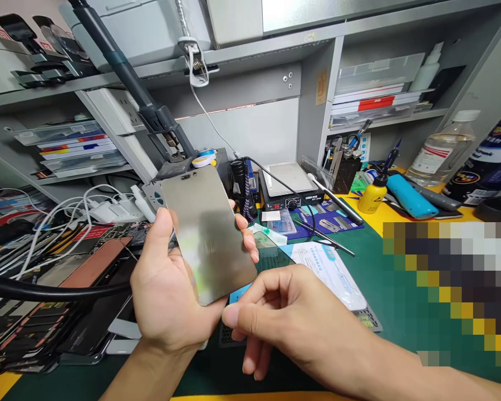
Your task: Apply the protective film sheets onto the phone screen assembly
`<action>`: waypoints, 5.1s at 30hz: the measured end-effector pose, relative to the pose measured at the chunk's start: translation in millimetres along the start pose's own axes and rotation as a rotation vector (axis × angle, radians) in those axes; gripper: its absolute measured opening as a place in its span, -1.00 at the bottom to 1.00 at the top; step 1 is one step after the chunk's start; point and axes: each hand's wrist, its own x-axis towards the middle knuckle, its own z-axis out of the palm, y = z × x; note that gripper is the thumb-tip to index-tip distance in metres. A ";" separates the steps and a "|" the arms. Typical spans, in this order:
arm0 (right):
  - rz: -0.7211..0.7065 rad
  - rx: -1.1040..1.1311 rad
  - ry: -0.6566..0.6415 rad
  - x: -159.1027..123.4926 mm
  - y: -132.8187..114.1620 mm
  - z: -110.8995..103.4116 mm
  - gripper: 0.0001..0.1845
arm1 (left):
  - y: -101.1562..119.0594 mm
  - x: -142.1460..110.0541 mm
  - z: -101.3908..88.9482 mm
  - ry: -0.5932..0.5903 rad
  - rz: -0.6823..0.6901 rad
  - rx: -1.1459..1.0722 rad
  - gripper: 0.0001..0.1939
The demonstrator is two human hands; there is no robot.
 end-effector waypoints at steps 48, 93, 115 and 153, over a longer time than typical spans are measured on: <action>-0.365 -0.469 0.545 -2.4 -0.5 -0.4 -0.55 | -3.1 -5.8 5.8 0.267 0.089 0.047 -0.39; 0.188 -1.337 0.581 15.1 -54.9 -146.3 -0.76 | 4.3 8.9 -3.6 0.330 0.128 0.159 -0.50; 0.263 -1.267 0.598 14.0 -57.9 -155.4 -0.76 | 6.1 6.4 -8.1 0.323 0.097 0.181 -0.45; 0.090 -0.696 0.242 -7.6 -67.0 -158.9 -0.71 | 2.8 8.3 -1.8 0.451 0.072 0.230 -0.52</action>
